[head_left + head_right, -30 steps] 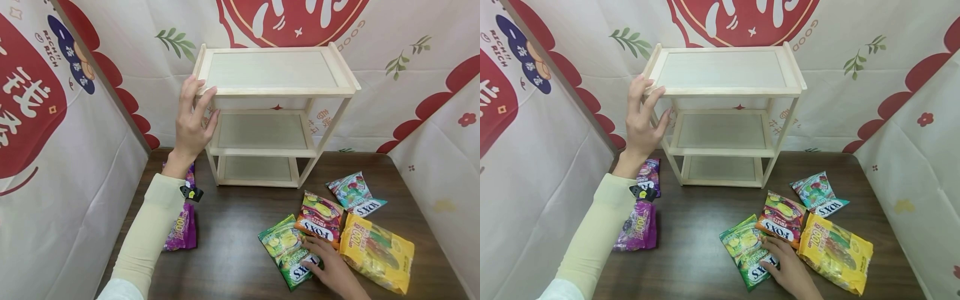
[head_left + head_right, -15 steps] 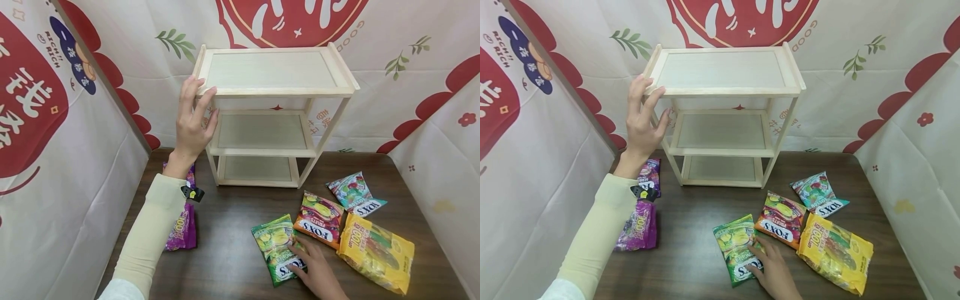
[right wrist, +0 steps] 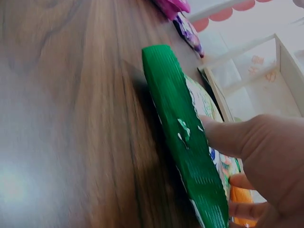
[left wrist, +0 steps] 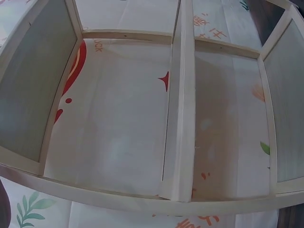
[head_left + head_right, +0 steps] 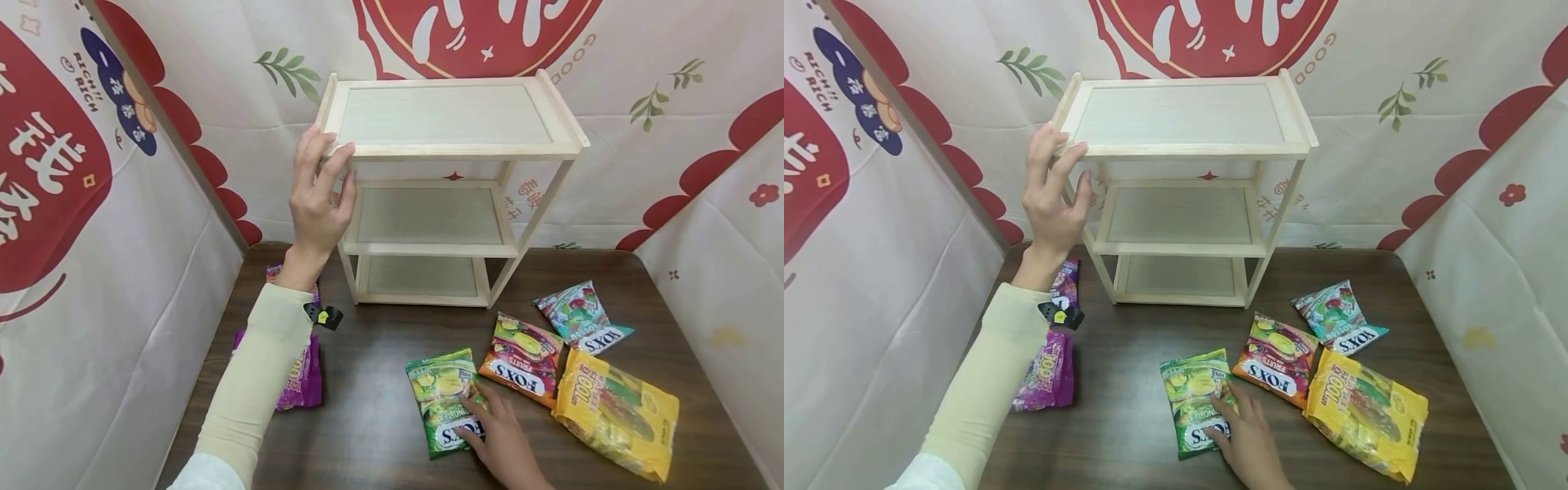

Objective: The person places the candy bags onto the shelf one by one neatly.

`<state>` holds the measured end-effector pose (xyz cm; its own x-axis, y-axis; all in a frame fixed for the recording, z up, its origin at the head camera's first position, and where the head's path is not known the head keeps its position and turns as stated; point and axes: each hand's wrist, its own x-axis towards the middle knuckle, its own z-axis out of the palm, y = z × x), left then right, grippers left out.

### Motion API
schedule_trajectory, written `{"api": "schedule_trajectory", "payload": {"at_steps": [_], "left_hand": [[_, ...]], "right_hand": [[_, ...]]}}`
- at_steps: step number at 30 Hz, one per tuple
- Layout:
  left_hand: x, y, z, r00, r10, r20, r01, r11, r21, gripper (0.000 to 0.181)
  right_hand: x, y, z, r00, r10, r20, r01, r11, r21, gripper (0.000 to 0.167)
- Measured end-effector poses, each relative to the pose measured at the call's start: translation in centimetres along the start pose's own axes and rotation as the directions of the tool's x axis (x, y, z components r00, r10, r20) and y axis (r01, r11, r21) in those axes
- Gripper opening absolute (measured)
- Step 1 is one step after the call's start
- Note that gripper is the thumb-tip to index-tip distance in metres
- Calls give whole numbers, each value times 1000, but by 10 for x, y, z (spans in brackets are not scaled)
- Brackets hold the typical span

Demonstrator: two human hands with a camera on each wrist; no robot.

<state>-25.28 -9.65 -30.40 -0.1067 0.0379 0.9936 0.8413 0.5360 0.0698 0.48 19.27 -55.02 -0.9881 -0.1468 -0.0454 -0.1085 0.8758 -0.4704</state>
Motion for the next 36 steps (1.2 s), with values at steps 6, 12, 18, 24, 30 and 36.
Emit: {"api": "schedule_trajectory", "payload": {"at_steps": [6,12,18,24,30,36], "left_hand": [[0,0,0,1000,-5,-14,5,1000,-10,34],[1,1,1,1000,-5,-4,5,1000,-14,27],[0,-1,-1,1000,-9,8,9,1000,-14,27],[1,-8,-12,993,29,112,-26,999,-25,42],[5,-13,-22,973,75,217,-64,996,-57,55],[6,-12,-24,967,79,240,-64,996,-67,60]], "right_hand": [[2,-10,6,999,44,-17,-45,999,-7,56],[5,-12,10,998,29,-47,-28,1000,10,57],[5,-12,10,998,18,-65,-16,1000,18,57],[5,-13,6,999,28,-27,-27,999,39,56],[5,-10,2,999,25,-39,-22,996,87,59],[7,-5,-2,996,44,-78,-30,986,164,63]]}}
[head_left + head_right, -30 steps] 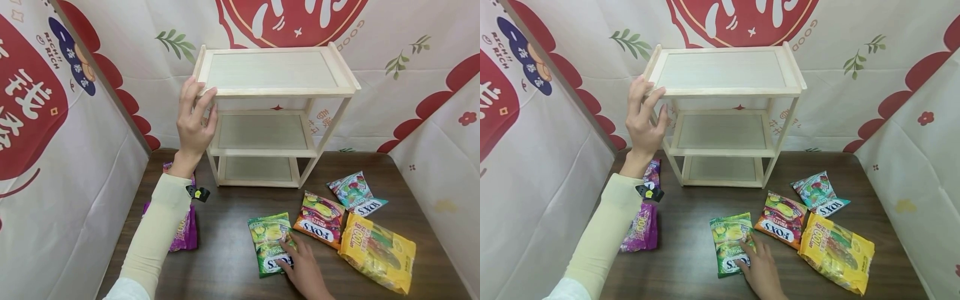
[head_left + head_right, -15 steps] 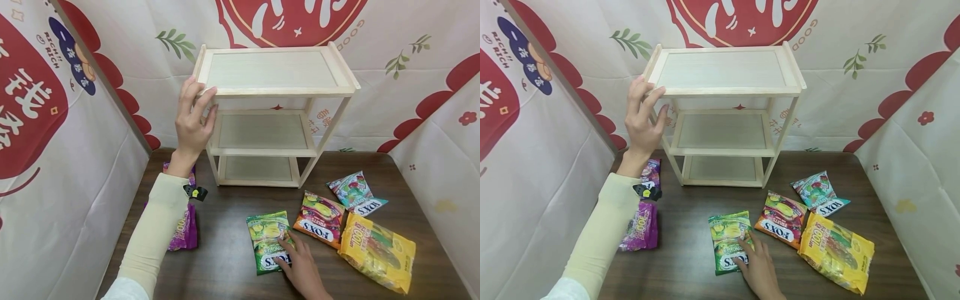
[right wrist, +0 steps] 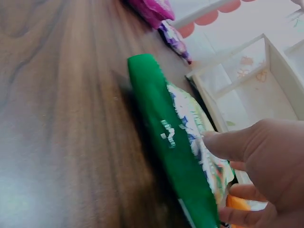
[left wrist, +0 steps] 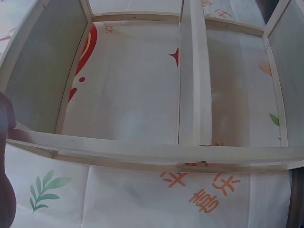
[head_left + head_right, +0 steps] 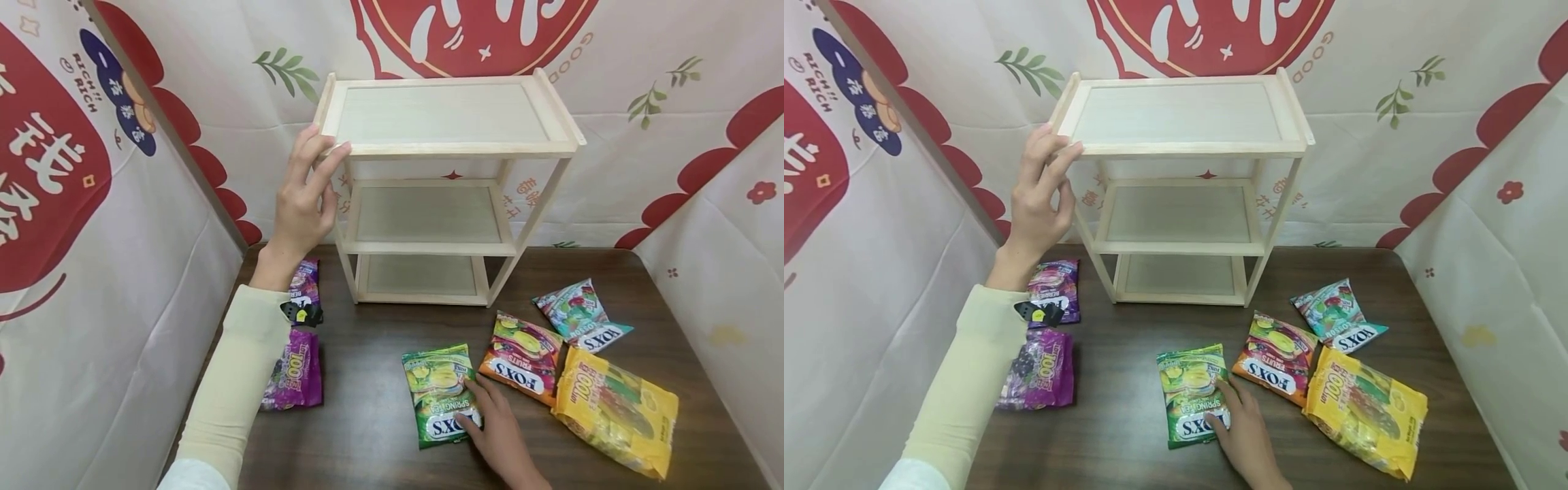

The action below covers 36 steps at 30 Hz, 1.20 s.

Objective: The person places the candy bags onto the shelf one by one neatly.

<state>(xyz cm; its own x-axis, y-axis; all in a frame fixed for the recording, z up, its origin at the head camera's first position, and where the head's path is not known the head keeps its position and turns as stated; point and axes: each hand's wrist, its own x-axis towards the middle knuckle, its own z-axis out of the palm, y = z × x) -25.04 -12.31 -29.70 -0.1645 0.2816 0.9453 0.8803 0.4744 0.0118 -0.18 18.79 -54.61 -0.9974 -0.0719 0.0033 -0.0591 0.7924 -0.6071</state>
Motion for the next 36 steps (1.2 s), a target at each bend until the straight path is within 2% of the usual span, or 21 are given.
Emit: {"api": "schedule_trajectory", "payload": {"at_steps": [6,11,16,21,28,36], "left_hand": [[-1,1,-1,1000,-1,-3,1,1000,2,62],[-1,1,1,1000,-12,-3,12,1000,23,64],[-1,2,1,1000,-31,2,31,999,41,65],[-2,3,2,999,-40,-6,40,998,41,67],[-2,4,5,998,-46,-36,48,998,34,67],[-3,5,7,997,-61,-51,63,997,49,68]], "right_hand": [[10,-2,-16,995,98,32,-100,991,88,60],[21,-3,-25,974,218,65,-226,961,159,58],[31,-5,-20,948,301,101,-317,923,217,61],[36,-10,-8,935,336,117,-353,917,188,72],[40,-14,6,935,344,86,-348,937,35,91],[41,-13,12,928,368,59,-370,929,31,91]]}}
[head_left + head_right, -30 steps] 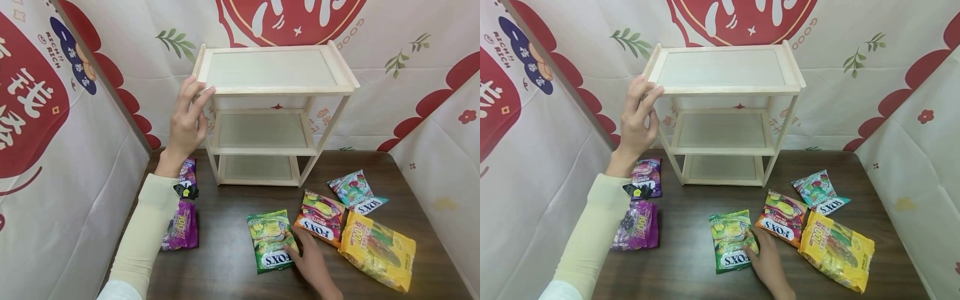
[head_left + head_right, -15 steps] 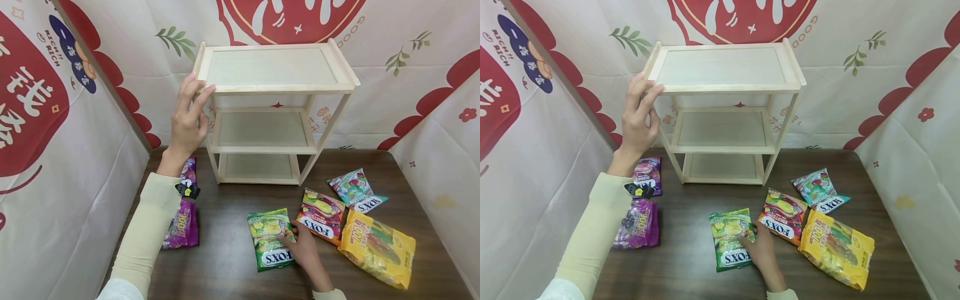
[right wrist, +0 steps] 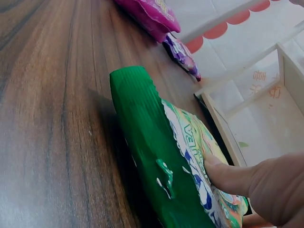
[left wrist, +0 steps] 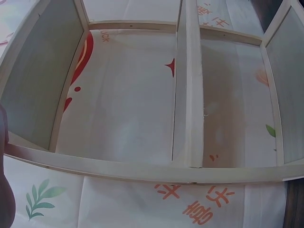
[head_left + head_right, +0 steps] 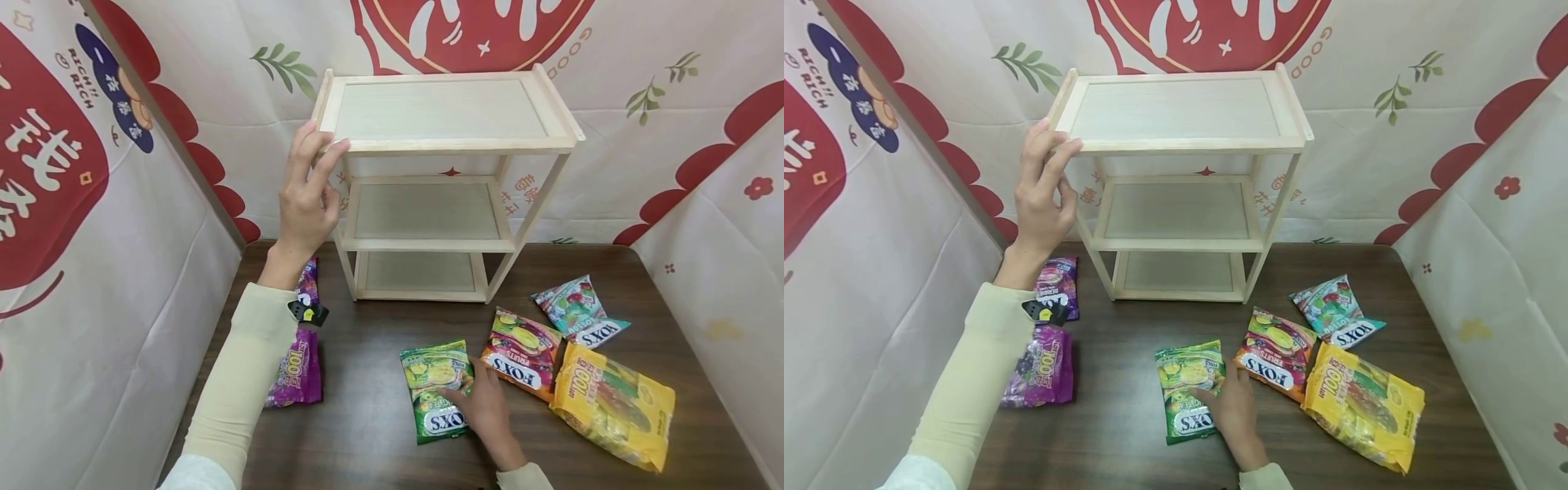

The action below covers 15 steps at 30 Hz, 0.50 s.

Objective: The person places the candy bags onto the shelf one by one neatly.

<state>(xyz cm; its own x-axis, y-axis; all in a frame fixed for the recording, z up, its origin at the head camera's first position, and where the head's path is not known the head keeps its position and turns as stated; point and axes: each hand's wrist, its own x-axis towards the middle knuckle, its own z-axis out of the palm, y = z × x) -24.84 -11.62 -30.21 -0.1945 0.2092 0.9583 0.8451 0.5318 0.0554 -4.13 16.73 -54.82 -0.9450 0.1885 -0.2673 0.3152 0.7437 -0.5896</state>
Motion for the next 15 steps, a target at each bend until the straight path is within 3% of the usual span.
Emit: {"api": "schedule_trajectory", "payload": {"at_steps": [6,15], "left_hand": [[1,1,1,1000,-2,-2,2,1000,1,68],[0,1,0,1000,-8,8,8,1000,12,68]], "right_hand": [[0,-2,2,1000,6,-16,-6,1000,1,91],[-1,-2,1,997,-54,-46,58,995,80,83]]}}
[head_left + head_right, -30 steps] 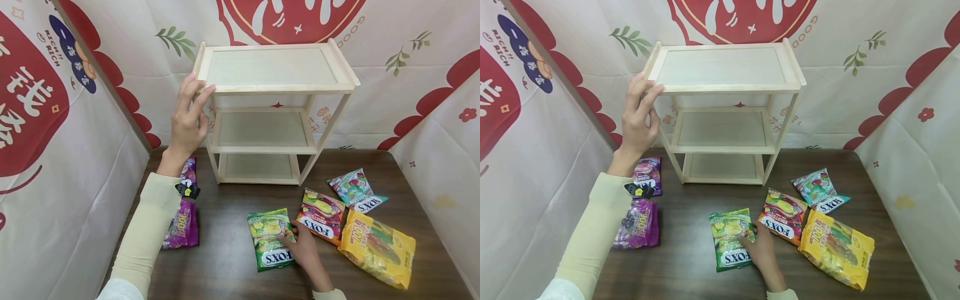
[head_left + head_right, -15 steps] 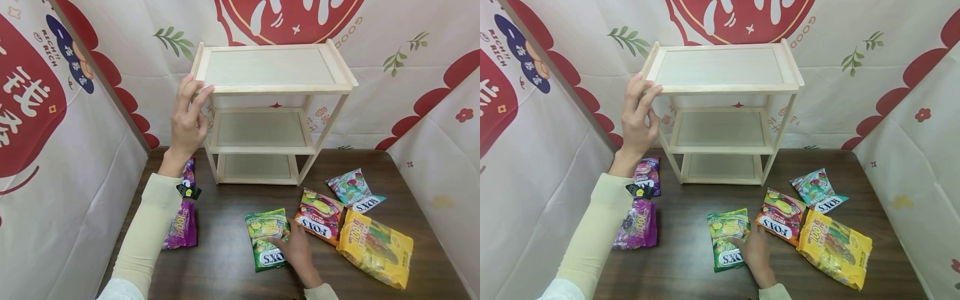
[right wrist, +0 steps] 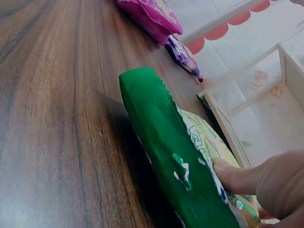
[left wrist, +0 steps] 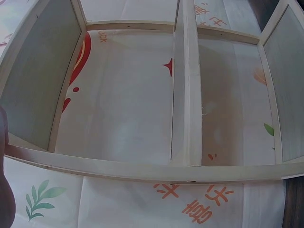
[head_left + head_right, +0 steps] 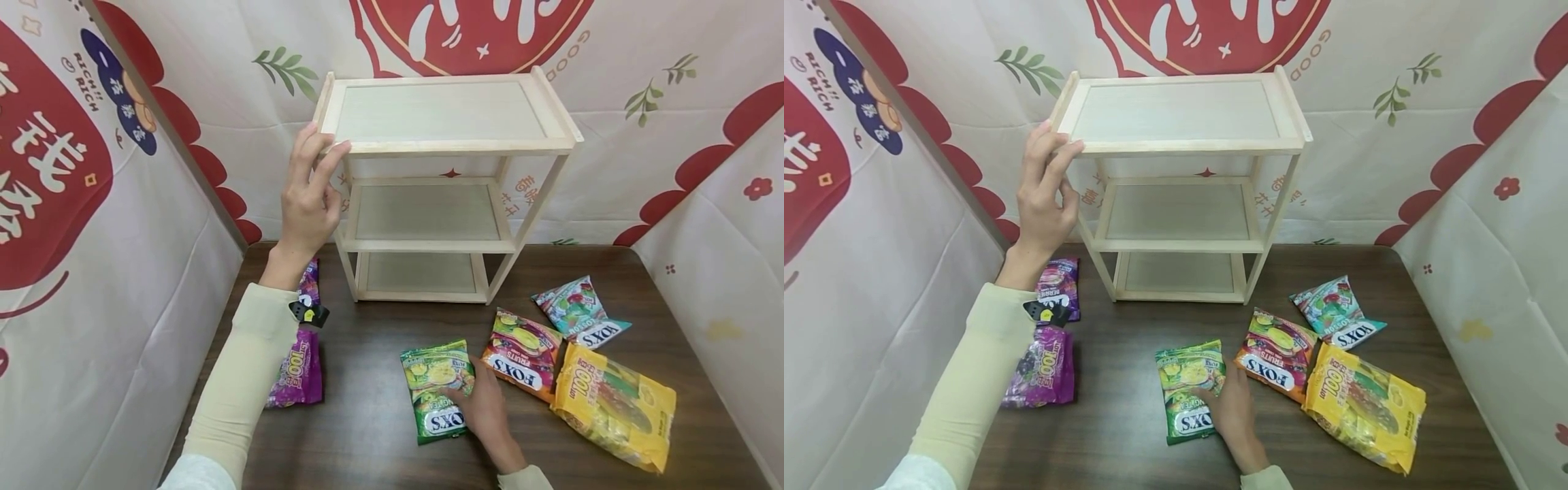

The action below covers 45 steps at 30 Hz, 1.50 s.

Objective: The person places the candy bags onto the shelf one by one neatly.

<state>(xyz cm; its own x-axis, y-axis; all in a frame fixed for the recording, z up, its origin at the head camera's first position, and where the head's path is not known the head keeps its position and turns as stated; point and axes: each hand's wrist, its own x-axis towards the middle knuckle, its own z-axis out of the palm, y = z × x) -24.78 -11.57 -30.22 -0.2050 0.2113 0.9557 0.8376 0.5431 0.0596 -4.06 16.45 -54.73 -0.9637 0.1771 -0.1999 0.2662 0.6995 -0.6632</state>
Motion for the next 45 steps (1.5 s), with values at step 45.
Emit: {"api": "schedule_trajectory", "payload": {"at_steps": [45], "left_hand": [[0,1,1,1000,12,-11,-12,1000,15,69]], "right_hand": [[-12,-1,-15,950,-172,-260,211,969,129,48]]}}
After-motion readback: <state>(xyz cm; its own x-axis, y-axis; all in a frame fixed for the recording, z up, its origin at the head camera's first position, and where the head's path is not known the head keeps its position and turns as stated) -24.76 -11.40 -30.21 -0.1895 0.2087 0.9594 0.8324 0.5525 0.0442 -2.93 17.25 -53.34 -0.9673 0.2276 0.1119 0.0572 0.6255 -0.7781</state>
